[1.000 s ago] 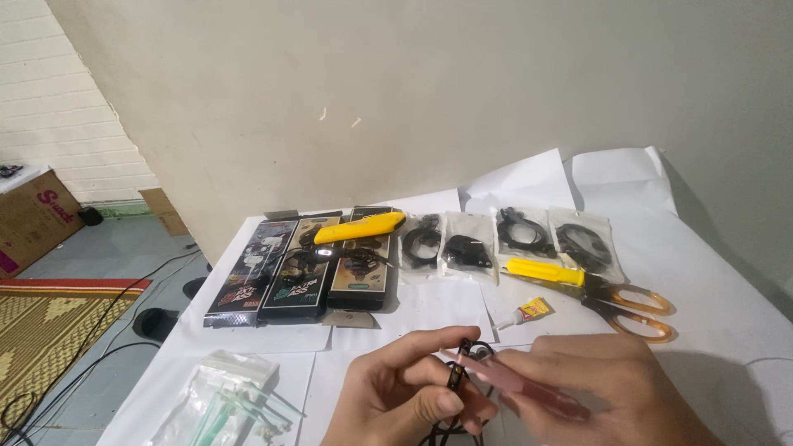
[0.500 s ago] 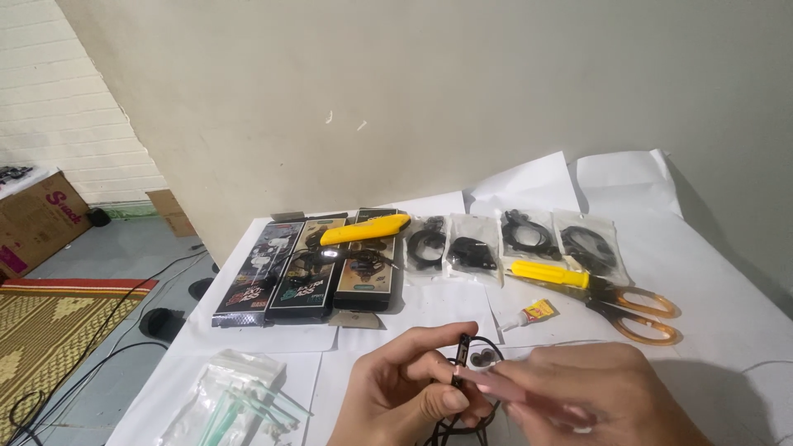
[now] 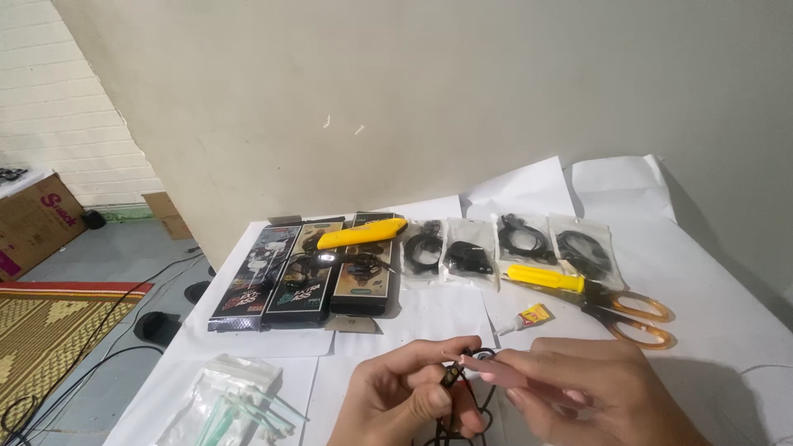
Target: Repairing or modifying wired earphones using a small hand tool
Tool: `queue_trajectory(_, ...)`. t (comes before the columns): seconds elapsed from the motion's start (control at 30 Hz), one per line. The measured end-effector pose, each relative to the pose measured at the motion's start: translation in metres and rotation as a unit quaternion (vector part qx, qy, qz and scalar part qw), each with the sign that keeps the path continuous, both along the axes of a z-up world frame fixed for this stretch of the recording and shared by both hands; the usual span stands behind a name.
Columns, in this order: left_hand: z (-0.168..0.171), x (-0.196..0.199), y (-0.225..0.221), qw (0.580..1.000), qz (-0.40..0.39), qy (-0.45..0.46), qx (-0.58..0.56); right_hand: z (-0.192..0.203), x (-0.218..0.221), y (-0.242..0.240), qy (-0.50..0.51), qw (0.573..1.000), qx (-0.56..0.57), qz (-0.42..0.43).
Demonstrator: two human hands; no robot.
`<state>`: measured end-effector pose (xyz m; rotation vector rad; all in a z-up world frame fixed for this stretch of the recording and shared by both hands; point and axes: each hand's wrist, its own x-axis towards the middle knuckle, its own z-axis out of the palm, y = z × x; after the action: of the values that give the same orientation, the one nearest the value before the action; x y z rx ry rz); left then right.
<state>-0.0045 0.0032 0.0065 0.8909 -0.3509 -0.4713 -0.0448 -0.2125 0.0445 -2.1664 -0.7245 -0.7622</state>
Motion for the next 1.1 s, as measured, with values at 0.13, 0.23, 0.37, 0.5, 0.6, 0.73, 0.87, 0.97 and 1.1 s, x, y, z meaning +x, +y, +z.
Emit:
queue_trajectory(0.13,-0.001,0.003,0.002,0.999,-0.020,-0.047,0.008,-0.006,0.002,-0.001,0.004,1.000,0.013,-0.022)
queue_trajectory(0.23,0.000,0.003,0.003,0.997,-0.039,-0.060,0.001,-0.009,0.004,-0.006,0.044,0.998,-0.016,-0.053)
queue_trajectory(0.37,0.002,-0.001,-0.001,0.999,-0.012,-0.019,-0.025,-0.006,0.003,-0.007,0.014,0.999,-0.011,-0.040)
queue_trajectory(0.5,0.010,-0.006,-0.003,0.999,0.039,-0.019,0.005,-0.006,0.002,-0.003,-0.002,1.000,-0.001,-0.027)
queue_trajectory(0.6,0.008,-0.005,-0.004,0.998,0.050,0.023,0.000,-0.005,0.001,-0.003,-0.002,1.000,-0.019,-0.019)
queue_trajectory(0.73,0.018,-0.008,-0.001,0.998,0.028,0.047,0.012,-0.007,0.004,-0.011,0.007,1.000,-0.009,-0.021)
queue_trajectory(0.87,0.014,-0.006,0.000,0.999,0.019,0.045,0.016,-0.009,0.003,-0.007,0.013,0.999,-0.011,-0.030)
queue_trajectory(0.97,0.008,-0.005,0.000,1.000,0.015,0.007,0.004,-0.007,0.002,-0.009,0.031,0.999,-0.015,-0.015)
queue_trajectory(1.1,0.015,-0.007,0.000,0.999,0.012,0.021,0.033,-0.005,0.001,-0.009,0.058,0.998,0.011,-0.026)
